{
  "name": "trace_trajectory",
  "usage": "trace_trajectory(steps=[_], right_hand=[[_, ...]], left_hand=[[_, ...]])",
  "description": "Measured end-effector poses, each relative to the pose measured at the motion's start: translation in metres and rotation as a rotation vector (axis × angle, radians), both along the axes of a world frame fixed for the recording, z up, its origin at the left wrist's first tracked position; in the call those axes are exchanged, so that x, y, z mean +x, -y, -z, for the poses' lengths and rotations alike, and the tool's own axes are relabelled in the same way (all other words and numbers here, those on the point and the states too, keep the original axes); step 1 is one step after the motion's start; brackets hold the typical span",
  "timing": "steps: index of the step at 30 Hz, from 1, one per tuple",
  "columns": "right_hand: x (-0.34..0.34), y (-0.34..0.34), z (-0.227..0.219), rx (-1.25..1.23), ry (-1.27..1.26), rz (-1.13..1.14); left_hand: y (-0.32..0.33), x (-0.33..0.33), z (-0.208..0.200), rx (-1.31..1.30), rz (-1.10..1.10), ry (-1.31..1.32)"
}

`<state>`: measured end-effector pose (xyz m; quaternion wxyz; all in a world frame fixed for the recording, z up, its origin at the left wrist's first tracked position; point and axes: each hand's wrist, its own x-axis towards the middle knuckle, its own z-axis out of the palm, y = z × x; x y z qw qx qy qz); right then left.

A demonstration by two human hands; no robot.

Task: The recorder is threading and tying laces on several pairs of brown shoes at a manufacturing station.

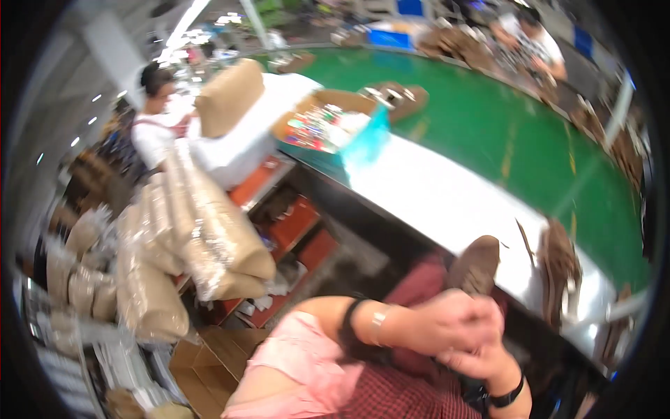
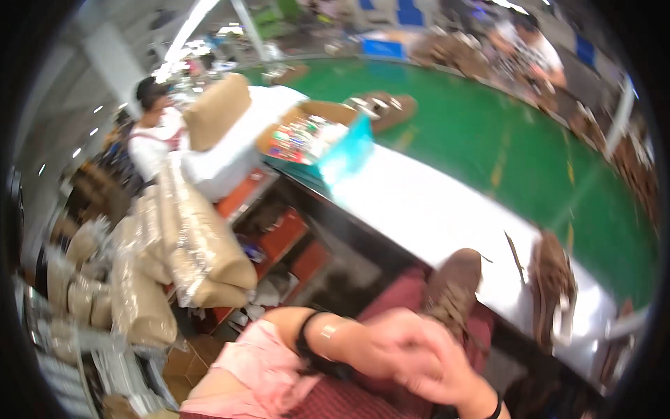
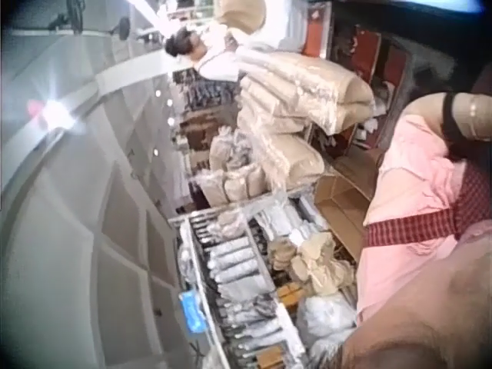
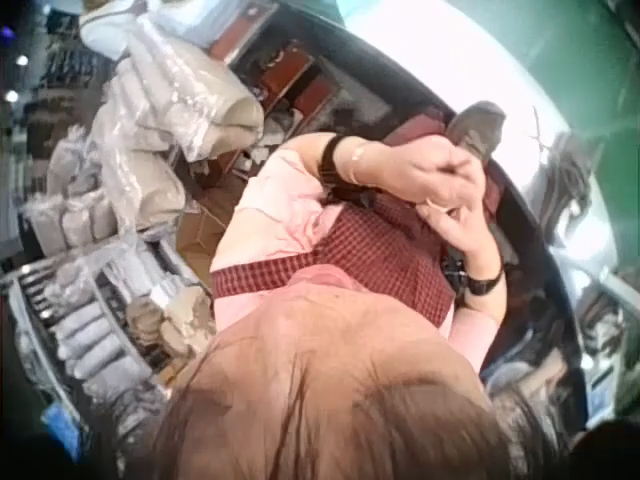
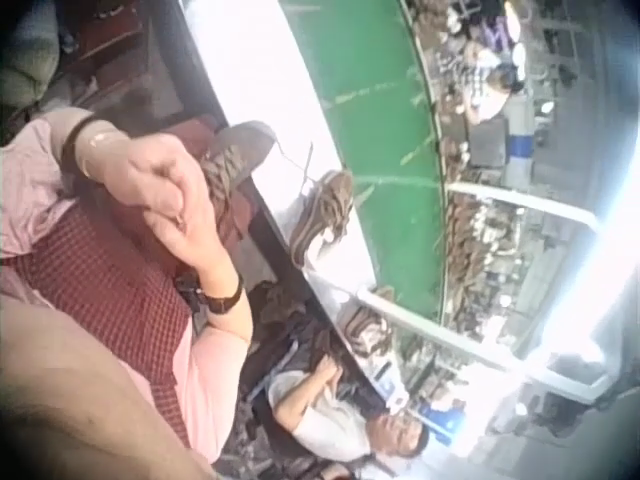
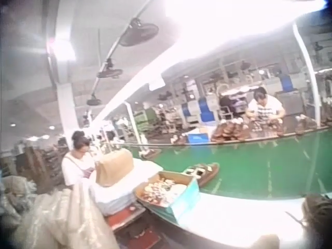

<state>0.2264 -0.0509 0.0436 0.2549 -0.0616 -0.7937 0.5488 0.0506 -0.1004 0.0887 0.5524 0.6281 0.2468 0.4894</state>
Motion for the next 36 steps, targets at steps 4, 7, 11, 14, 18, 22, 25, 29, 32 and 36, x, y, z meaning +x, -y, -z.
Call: trace_trajectory(steps=[4,7,11,14,18,22,25,29,32,36], right_hand=[[-0.005,0.027,-0.006,-0.334,0.271,-0.143],[0.035,0.035,-0.029,-0.684,0.340,0.233],[0.049,0.017,-0.006,-0.393,0.268,0.428],[0.049,-0.010,0.016,-0.175,0.241,0.331],[0.018,-0.005,-0.017,-0.419,-0.105,0.224],[0.019,0.017,0.013,-0.627,-0.113,0.198],[0.032,0.023,0.014,-0.805,-0.001,0.306],[0.083,-0.006,0.014,-0.128,0.166,0.433],[0.158,-0.051,0.012,-0.451,-0.447,0.800],[0.204,-0.065,-0.024,0.041,-0.439,1.420]], left_hand=[[0.015,-0.004,-0.018,-0.140,-0.105,0.155],[0.003,-0.034,0.012,0.184,-0.546,-0.192],[0.007,-0.051,0.025,-0.314,-0.380,-0.304],[-0.004,-0.033,0.035,0.317,-0.478,-0.530],[-0.002,-0.007,0.018,0.767,-0.575,-0.665],[-0.009,0.015,0.030,0.848,-0.473,-0.565],[-0.009,0.020,0.053,0.740,-0.501,-0.624],[-0.009,0.012,0.076,0.457,-0.128,-0.812],[-0.001,-0.005,0.112,0.570,-0.160,-1.088],[0.000,-0.018,0.111,0.420,-0.089,-1.019]])
